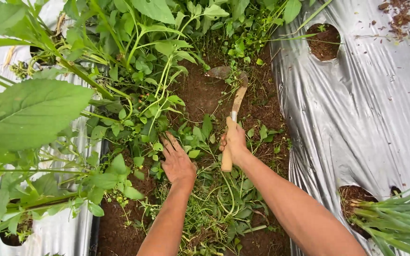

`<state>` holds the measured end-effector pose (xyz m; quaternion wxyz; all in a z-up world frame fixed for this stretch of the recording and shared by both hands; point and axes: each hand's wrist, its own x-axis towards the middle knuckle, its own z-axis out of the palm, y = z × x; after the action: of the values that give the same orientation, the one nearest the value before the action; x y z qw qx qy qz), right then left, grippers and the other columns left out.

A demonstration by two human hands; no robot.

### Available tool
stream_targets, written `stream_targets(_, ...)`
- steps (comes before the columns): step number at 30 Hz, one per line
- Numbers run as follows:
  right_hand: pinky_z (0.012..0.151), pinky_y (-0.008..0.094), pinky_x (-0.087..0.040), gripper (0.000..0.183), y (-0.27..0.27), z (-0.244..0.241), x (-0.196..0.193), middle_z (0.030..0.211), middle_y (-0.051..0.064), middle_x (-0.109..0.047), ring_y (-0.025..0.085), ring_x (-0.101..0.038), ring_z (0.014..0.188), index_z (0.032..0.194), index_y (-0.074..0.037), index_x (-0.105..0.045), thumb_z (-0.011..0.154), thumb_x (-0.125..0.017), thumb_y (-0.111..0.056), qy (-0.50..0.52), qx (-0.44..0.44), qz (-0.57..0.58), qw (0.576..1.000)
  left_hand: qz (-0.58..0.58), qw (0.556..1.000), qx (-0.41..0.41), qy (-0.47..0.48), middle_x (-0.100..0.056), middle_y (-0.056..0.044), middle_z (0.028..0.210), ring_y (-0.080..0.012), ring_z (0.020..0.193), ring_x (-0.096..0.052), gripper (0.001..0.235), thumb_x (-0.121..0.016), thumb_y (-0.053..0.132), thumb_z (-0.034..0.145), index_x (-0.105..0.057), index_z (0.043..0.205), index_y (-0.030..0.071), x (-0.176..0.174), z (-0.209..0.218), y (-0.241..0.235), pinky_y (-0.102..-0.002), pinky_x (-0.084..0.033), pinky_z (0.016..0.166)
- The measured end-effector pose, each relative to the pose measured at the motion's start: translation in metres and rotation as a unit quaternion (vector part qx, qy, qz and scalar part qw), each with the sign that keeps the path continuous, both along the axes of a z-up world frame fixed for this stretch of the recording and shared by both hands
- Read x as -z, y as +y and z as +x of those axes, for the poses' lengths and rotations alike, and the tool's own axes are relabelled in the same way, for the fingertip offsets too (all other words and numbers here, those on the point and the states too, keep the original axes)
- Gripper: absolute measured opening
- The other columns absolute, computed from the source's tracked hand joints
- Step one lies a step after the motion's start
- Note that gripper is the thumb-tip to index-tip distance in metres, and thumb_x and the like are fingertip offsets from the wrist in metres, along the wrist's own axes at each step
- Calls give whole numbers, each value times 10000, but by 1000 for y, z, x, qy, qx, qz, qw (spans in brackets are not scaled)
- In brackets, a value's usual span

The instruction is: Clearing weeds from a crop field using a hand sickle and manual pulling.

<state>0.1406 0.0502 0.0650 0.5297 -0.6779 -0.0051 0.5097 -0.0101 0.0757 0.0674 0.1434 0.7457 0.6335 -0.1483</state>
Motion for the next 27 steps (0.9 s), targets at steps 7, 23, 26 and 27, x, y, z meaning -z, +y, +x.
stream_targets(7, 329, 270, -445, 391, -89, -45, 33, 578, -17, -482, 118, -459, 367, 1131, -12, -544, 1059, -494, -393, 5, -165, -77, 983, -15, 999, 16, 26, -344, -265, 1589, -333, 1367, -489, 1147, -891, 211, 783, -138, 1624, 9, 52, -24, 1, -437, -528, 999)
stream_targets(23, 272, 281, -408, 406, -100, -39, 47, 517, 3, -508, 116, -412, 323, 1065, -43, -608, 1011, -582, -444, 70, -197, -67, 976, 5, 996, 44, 74, -751, -77, 890, -235, 855, -772, 368, -460, 170, 977, -642, 1281, 69, 110, -66, 2, -421, -604, 758)
stream_targets(26, 291, 274, -415, 391, -78, -36, 8, 553, -6, -479, 115, -411, 351, 1084, -27, -571, 1038, -537, -413, 56, -159, -37, 985, -8, 994, 59, 87, -769, -109, 940, -253, 880, -772, 384, -451, 214, 1006, -636, 1309, 69, 67, -50, -6, -426, -625, 828)
stream_targets(27, 291, 274, -415, 391, -69, -39, 10, 553, -6, -479, 115, -411, 351, 1084, -27, -571, 1038, -537, -413, 61, -161, -40, 984, -13, 994, 57, 90, -769, -109, 940, -253, 880, -772, 384, -451, 214, 1006, -636, 1309, 69, 75, -52, -3, -426, -625, 828)
